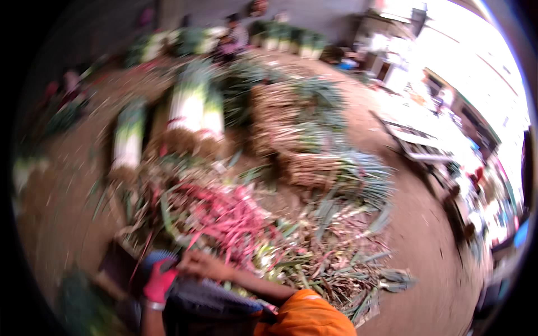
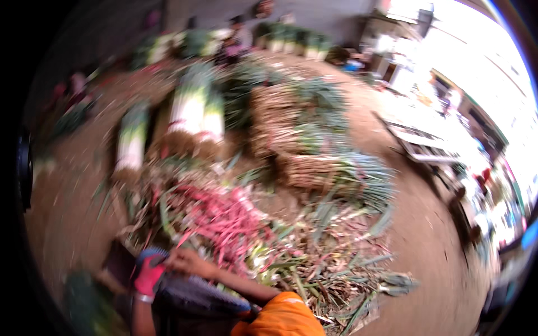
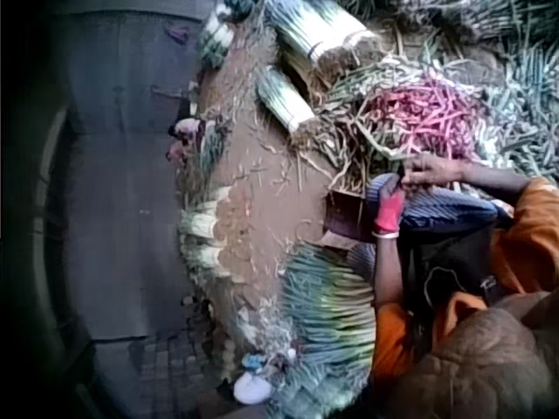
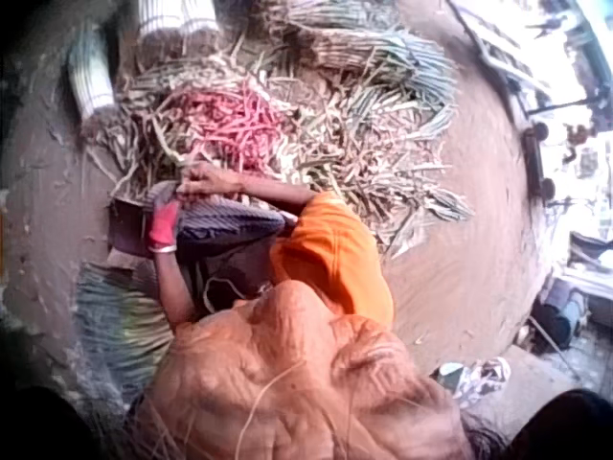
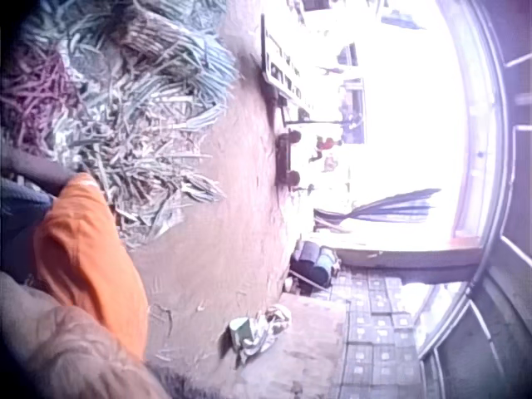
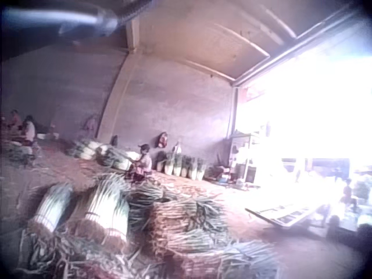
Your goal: The person bundles leeks using red ribbons and trims the roots and ends of the bundled leeks with a knife on a wooden block.
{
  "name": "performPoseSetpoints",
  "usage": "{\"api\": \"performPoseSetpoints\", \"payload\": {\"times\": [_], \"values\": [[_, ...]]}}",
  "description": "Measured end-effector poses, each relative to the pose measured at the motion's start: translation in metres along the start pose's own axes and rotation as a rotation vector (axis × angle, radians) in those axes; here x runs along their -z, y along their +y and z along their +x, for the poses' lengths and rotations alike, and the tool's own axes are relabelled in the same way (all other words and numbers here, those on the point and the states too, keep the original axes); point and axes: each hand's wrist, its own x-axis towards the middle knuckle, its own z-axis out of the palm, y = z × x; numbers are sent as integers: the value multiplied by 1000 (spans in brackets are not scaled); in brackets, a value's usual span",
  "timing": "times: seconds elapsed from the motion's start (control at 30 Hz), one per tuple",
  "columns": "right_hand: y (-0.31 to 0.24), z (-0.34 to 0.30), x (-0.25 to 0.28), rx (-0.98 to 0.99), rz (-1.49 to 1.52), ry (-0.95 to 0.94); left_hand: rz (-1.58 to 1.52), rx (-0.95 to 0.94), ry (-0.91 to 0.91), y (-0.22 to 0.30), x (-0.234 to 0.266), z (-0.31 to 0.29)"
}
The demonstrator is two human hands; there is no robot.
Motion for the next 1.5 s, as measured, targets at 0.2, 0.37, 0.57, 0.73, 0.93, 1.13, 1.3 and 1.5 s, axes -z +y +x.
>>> {"api": "performPoseSetpoints", "payload": {"times": [0.2, 0.37, 0.57, 0.73, 0.93, 1.13, 1.3, 1.5], "values": [[-10, -19, 10, -23, 274, 257, -255, 297, -69, 65, -13, 4], [-12, -19, -6, -225, 278, 32, -455, 354, -60, 72, -7, -9], [6, -25, 16, 19, 322, 329, -600, 383, -90, 78, -7, -10], [-3, -25, 30, 161, 600, 506, -697, 330, -136, 89, -10, -11], [23, -33, 61, 163, 519, 762, -938, 332, -168, 75, -14, -32], [9, -9, 82, 221, 301, 849, -514, 306, -100, 99, 10, -37], [-62, 2, 142, 348, -37, 795, -94, 105, -42, 78, 102, -65], [-115, 53, 156, 324, -564, 519, 576, 154, 467, 89, 244, -140]]}}
